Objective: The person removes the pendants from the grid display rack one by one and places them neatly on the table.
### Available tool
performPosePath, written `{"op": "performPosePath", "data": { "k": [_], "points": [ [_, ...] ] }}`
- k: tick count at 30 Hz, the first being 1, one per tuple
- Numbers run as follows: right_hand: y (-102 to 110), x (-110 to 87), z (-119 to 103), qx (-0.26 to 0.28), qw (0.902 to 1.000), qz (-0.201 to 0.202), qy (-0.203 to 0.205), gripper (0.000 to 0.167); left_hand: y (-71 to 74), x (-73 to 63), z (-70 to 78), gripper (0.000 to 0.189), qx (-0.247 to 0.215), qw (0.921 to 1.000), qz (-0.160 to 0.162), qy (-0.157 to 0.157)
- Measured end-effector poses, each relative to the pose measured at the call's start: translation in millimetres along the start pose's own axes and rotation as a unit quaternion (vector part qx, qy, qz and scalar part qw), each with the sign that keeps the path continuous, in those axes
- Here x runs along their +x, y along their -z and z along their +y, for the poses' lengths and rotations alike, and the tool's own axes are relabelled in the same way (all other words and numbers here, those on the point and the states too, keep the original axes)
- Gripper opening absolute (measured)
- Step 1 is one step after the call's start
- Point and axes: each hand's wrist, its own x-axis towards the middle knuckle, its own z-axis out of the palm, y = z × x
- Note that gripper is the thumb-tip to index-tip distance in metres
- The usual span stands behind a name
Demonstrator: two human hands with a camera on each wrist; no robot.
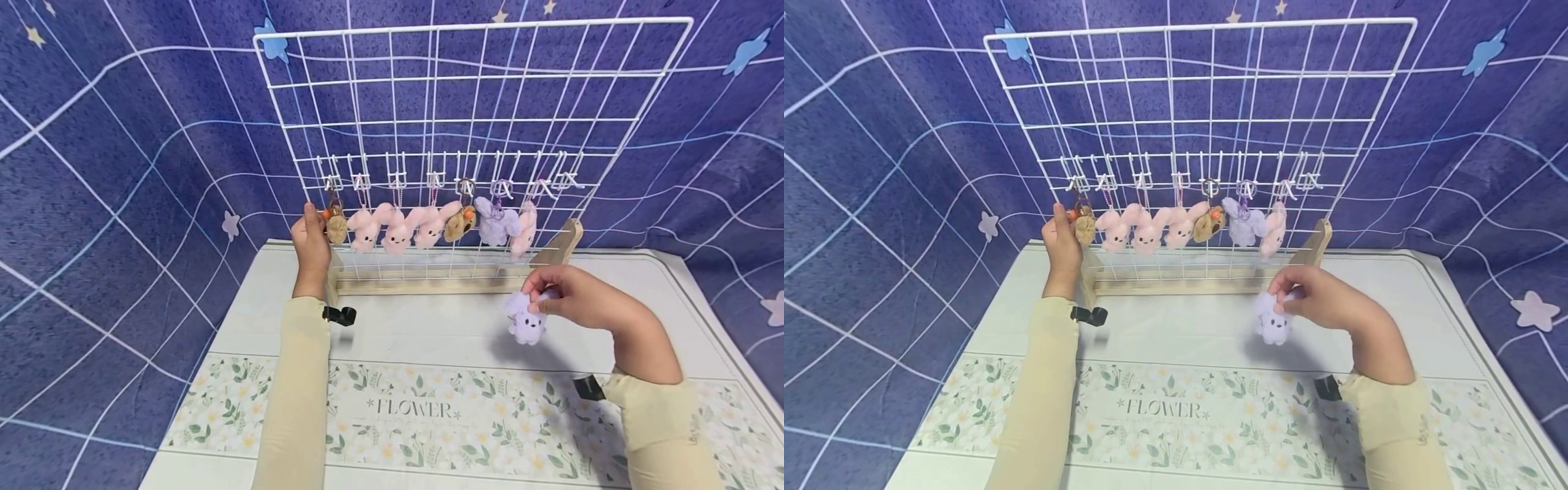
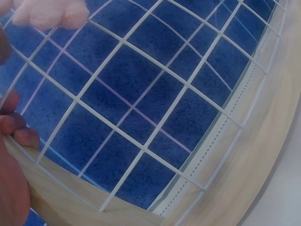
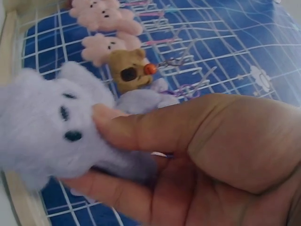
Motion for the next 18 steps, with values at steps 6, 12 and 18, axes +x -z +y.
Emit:
{"op": "performPosePath", "data": {
  "k": [6,12,18],
  "points": [
    [-6.2,5.3,13.3,0.011,0.9957,-0.085,-0.035,0.02,0.8,0.0,-2.2,0.054,0.007,1.0,-0.001,-0.003],
    [-12.1,9.5,27.7,0.034,0.9882,-0.134,-0.065,0.022,1.7,-0.3,-3.3,0.054,0.008,1.0,0.001,0.0],
    [-15.7,12.5,40.3,0.041,0.9858,-0.146,-0.072,0.023,2.5,-0.3,-3.9,0.054,0.007,0.9999,-0.005,-0.008]
  ]
}}
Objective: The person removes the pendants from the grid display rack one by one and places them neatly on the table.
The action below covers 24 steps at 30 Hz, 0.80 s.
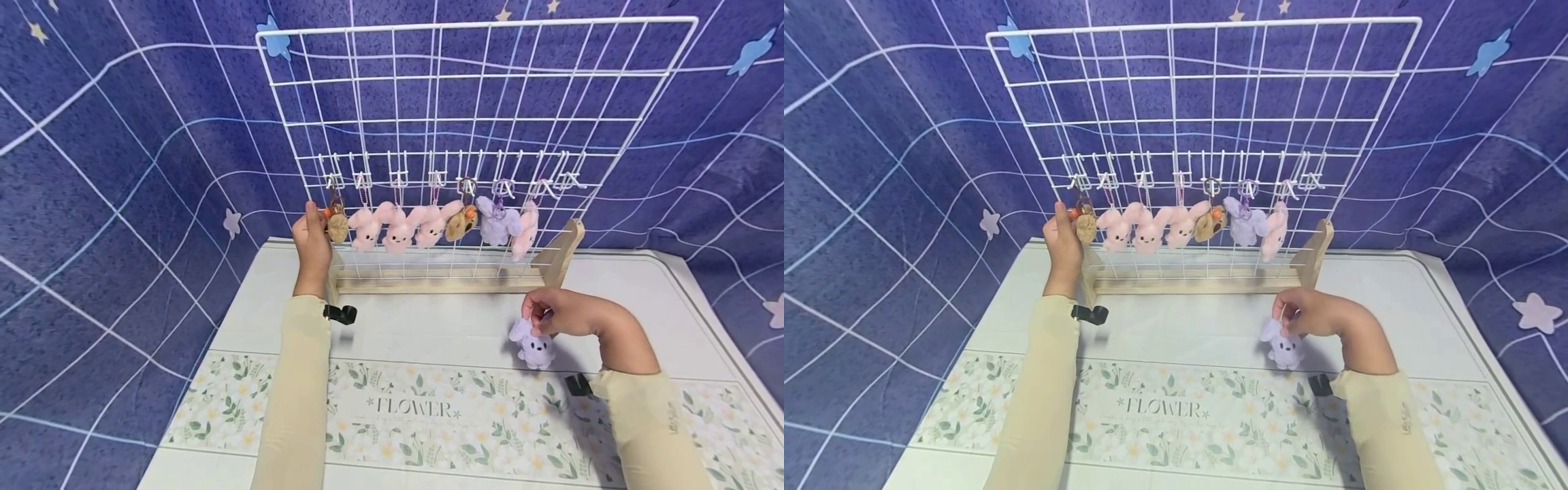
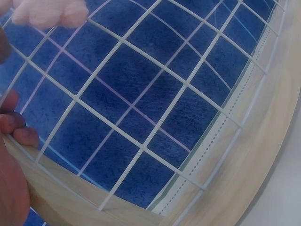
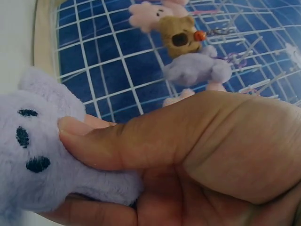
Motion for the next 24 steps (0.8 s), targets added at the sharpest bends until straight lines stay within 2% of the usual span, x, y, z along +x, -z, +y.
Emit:
{"op": "performPosePath", "data": {
  "k": [6,14,19,24],
  "points": [
    [-1.9,6.7,13.4,-0.005,1.0,-0.004,-0.003,0.024,-0.1,1.7,0.5,0.055,-0.011,0.9999,-0.002,-0.008],
    [-5.8,15.5,30.1,-0.007,0.9995,-0.006,-0.032,0.025,0.6,0.5,2.2,0.056,-0.01,0.9999,-0.001,0.004],
    [-7.5,20.0,34.9,-0.027,0.9985,-0.003,-0.047,0.023,0.2,0.4,2.7,0.056,-0.008,0.9999,0.003,0.008],
    [-6.3,21.0,36.0,-0.046,0.997,0.014,-0.061,0.03,-0.4,0.1,1.7,0.056,0.0,1.0,0.002,-0.001]
  ]
}}
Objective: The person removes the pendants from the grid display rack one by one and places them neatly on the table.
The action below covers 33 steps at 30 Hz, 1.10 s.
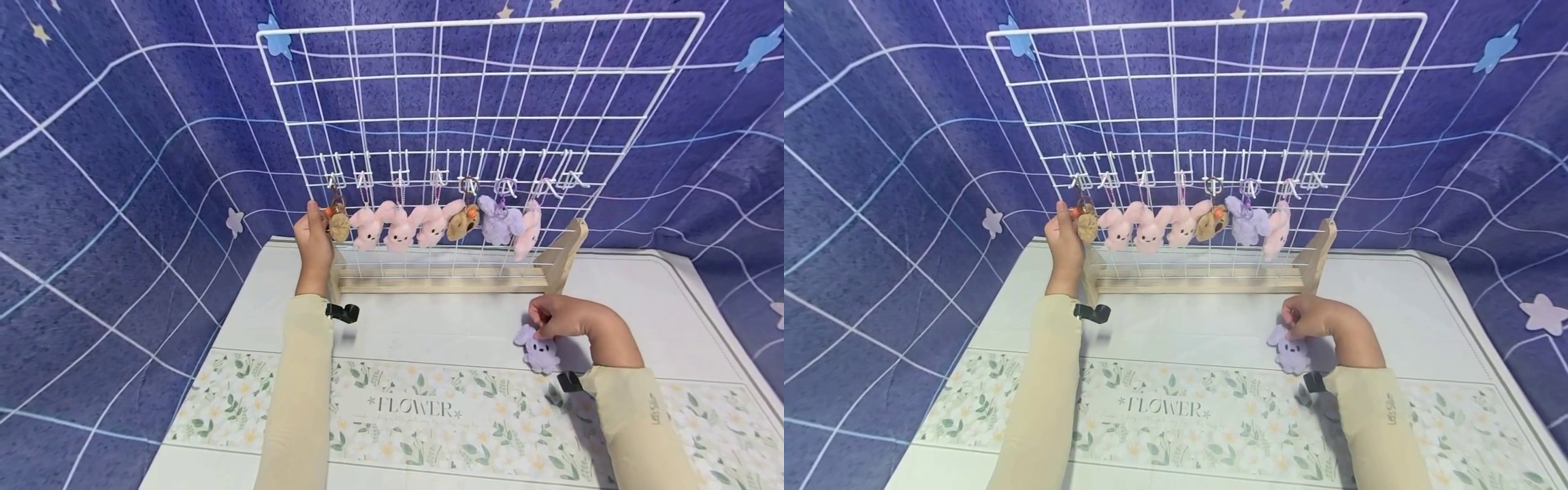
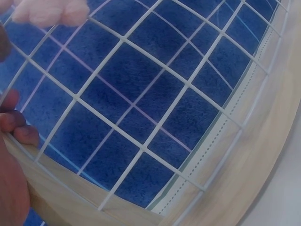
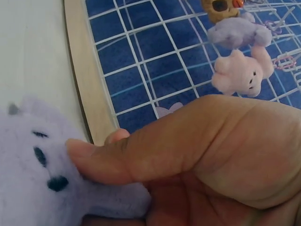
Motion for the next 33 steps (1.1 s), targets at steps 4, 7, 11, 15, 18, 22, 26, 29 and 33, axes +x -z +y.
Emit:
{"op": "performPosePath", "data": {
  "k": [4,7,11,15,18,22,26,29,33],
  "points": [
    [0.6,1.3,2.0,-0.008,0.9998,0.017,0.007,0.034,0.1,0.3,-1.2,0.055,-0.003,1.0,-0.002,-0.005],
    [1.5,2.5,4.0,-0.002,0.9995,0.024,0.021,0.035,0.0,0.3,-0.3,0.055,-0.004,1.0,-0.001,-0.004],
    [2.3,4.0,5.4,0.023,0.9987,0.026,0.037,0.036,0.3,0.5,-0.1,0.055,-0.004,1.0,0.006,0.002],
    [3.7,0.8,3.4,0.019,0.9988,0.038,0.026,0.039,0.9,0.1,-0.4,0.054,-0.002,0.9999,0.01,0.012],
    [6.8,-3.4,-1.2,0.007,0.9982,0.059,0.0,0.036,1.3,-0.3,-0.3,0.054,-0.002,0.9999,0.007,0.015],
    [12.7,-7.7,-9.4,0.001,0.9942,0.106,-0.018,0.031,1.2,0.1,-0.9,0.054,-0.001,0.9999,0.009,0.009],
    [18.0,-10.3,-16.6,-0.008,0.984,0.177,-0.019,0.031,1.7,0.0,-0.7,0.054,-0.001,1.0,0.004,0.006],
    [19.8,-8.9,-22.3,0.079,0.9711,0.225,-0.006,0.036,1.2,-0.2,-1.3,0.054,-0.002,1.0,0.0,0.006],
    [21.2,-1.6,-27.2,0.365,0.9076,0.184,0.097,0.03,-1.2,-0.9,-2.6,0.055,-0.005,1.0,0.005,0.002]
  ]
}}
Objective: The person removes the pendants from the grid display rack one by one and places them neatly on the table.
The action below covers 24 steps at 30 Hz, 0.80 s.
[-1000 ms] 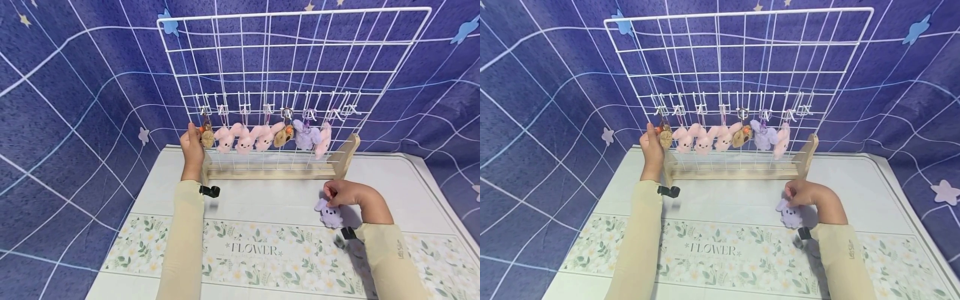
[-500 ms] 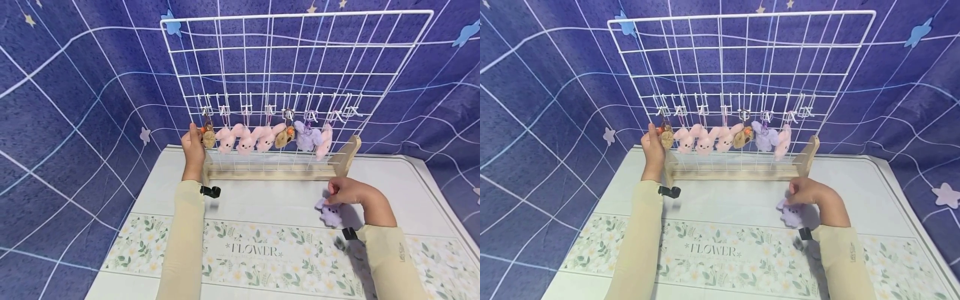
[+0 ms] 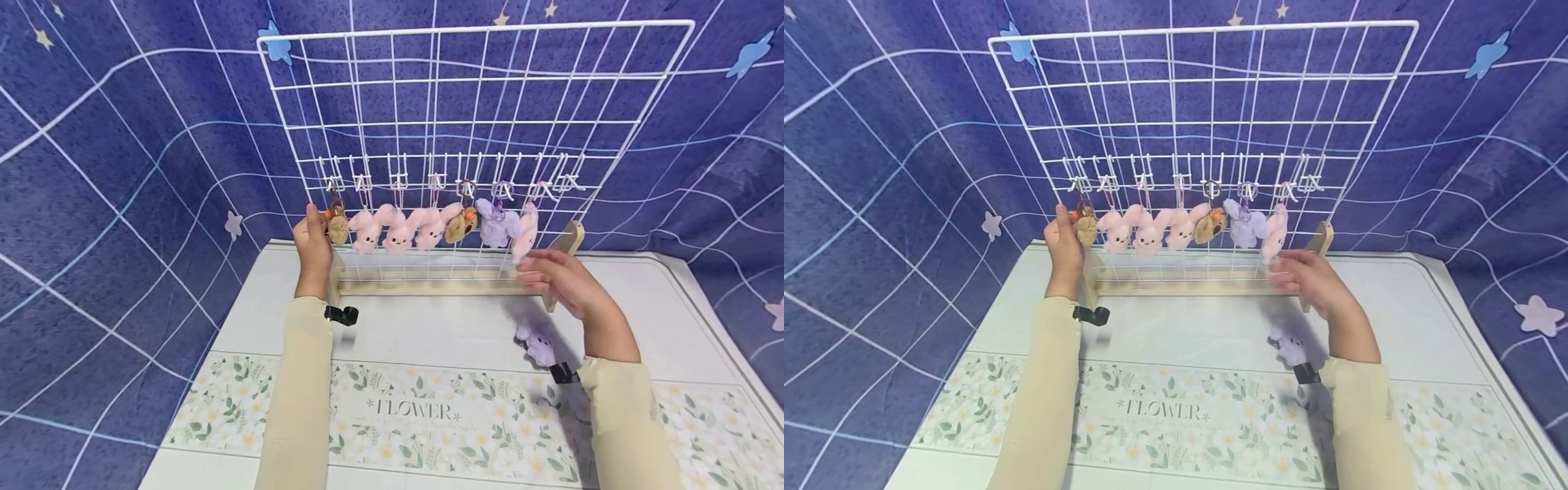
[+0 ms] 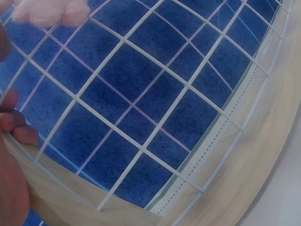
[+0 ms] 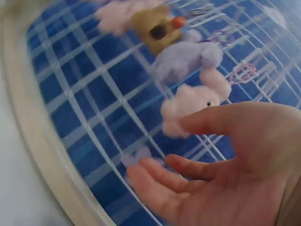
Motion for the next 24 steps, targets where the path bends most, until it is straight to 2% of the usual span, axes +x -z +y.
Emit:
{"op": "performPosePath", "data": {
  "k": [1,2,4,6,8,10,12,14,16,22,24],
  "points": [
    [-0.4,2.8,0.5,0.08,0.9963,-0.031,0.009,0.026,0.0,0.0,0.2,0.055,-0.004,1.0,0.002,-0.001],
    [-0.3,5.2,1.0,0.156,0.9854,-0.067,0.011,0.022,-0.1,-0.3,0.4,0.056,-0.008,1.0,0.003,-0.002],
    [0.7,8.9,3.1,0.271,0.9535,-0.131,0.014,0.025,-1.0,-0.8,0.8,0.057,-0.016,0.9999,0.004,-0.003],
    [1.1,11.7,4.1,0.355,0.9182,-0.175,0.013,0.039,-2.1,-1.2,1.5,0.057,-0.021,0.9998,0.005,-0.004],
    [0.5,14.7,4.3,0.421,0.8849,-0.199,0.01,0.048,-2.2,-1.3,2.3,0.057,-0.016,0.9998,0.008,-0.003],
    [-1.0,16.7,3.8,0.458,0.8659,-0.201,0.011,0.053,-2.4,-1.0,3.2,0.057,-0.007,0.9999,0.009,-0.003],
    [-2.5,16.8,2.9,0.468,0.8608,-0.199,0.018,0.055,-2.6,-0.7,3.3,0.057,0.0,1.0,0.006,-0.002],
    [-4.7,15.7,1.9,0.461,0.866,-0.192,0.033,0.051,-2.7,-0.2,3.1,0.056,0.004,1.0,0.003,-0.002],
    [-7.9,13.6,-0.3,0.461,0.8673,-0.182,0.048,0.047,-2.5,0.2,2.9,0.056,0.002,1.0,-0.001,-0.003],
    [-18.9,6.6,-13.7,0.476,0.8589,-0.169,0.085,0.04,-1.0,0.0,2.3,0.055,-0.008,1.0,0.003,0.001],
    [-22.0,3.9,-20.2,0.456,0.8657,-0.181,0.102,0.041,-0.7,-0.6,2.7,0.054,-0.004,1.0,0.003,0.002]
  ]
}}
